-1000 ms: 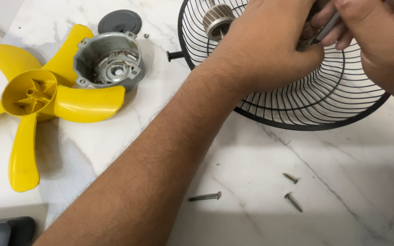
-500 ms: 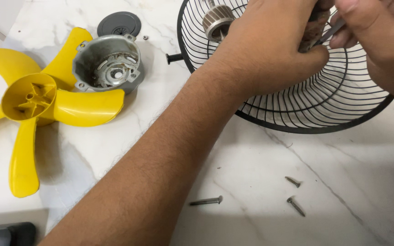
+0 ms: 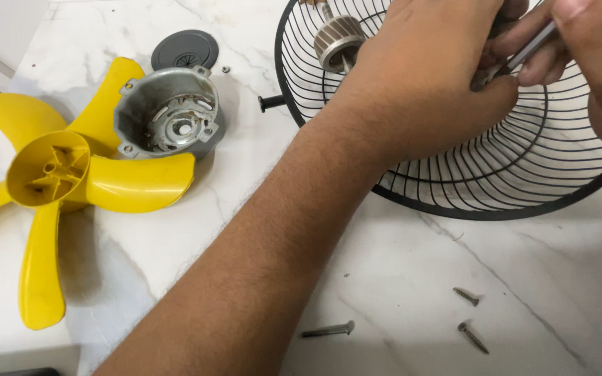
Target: The person uses a screwdriver to repeatedly tighten or loosen screws on a fan motor assembly placed on a table. The person holds the motor with one hand and turns the screwdriver with the other, working on the same component throughout the clip.
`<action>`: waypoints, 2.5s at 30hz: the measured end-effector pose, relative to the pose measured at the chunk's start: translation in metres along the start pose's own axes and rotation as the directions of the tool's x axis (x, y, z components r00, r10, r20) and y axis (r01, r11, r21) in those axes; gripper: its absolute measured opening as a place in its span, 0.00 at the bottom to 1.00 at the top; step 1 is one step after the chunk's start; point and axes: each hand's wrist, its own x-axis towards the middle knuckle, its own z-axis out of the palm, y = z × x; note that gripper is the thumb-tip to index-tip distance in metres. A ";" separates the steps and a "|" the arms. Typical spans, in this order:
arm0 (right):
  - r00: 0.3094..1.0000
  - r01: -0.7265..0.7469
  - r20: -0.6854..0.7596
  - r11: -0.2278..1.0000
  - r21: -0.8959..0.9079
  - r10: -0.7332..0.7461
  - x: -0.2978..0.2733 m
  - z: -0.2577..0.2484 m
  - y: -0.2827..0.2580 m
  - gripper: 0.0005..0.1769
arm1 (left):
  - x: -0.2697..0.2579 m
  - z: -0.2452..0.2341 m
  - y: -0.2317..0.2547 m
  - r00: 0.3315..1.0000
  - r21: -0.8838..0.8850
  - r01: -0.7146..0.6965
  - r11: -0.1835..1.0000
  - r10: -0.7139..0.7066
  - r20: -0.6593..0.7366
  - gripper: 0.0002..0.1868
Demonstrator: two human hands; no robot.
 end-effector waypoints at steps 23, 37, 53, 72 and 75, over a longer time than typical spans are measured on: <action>0.988 0.114 -0.127 0.968 0.223 -0.087 -0.019 -0.012 -0.088 0.07 | -0.002 -0.023 0.017 0.996 -0.020 -0.054 0.998 0.056 0.074 0.22; 0.990 0.105 -0.124 0.944 0.313 -0.069 -0.020 -0.017 -0.092 0.12 | 0.000 -0.023 0.017 0.992 0.017 -0.007 1.000 0.005 0.124 0.22; 0.987 0.108 -0.162 0.832 0.544 -0.022 -0.018 -0.013 -0.085 0.15 | 0.005 -0.026 0.027 0.984 0.035 0.078 0.996 -0.082 0.155 0.25; 0.970 0.073 -0.241 0.907 0.414 0.032 -0.023 -0.017 -0.105 0.35 | 0.009 -0.034 0.038 0.960 0.053 0.197 0.979 -0.204 0.190 0.24; 0.977 0.104 -0.210 0.803 0.587 0.028 -0.027 -0.023 -0.106 0.35 | 0.008 -0.035 0.041 0.953 0.069 0.234 0.970 -0.243 0.182 0.24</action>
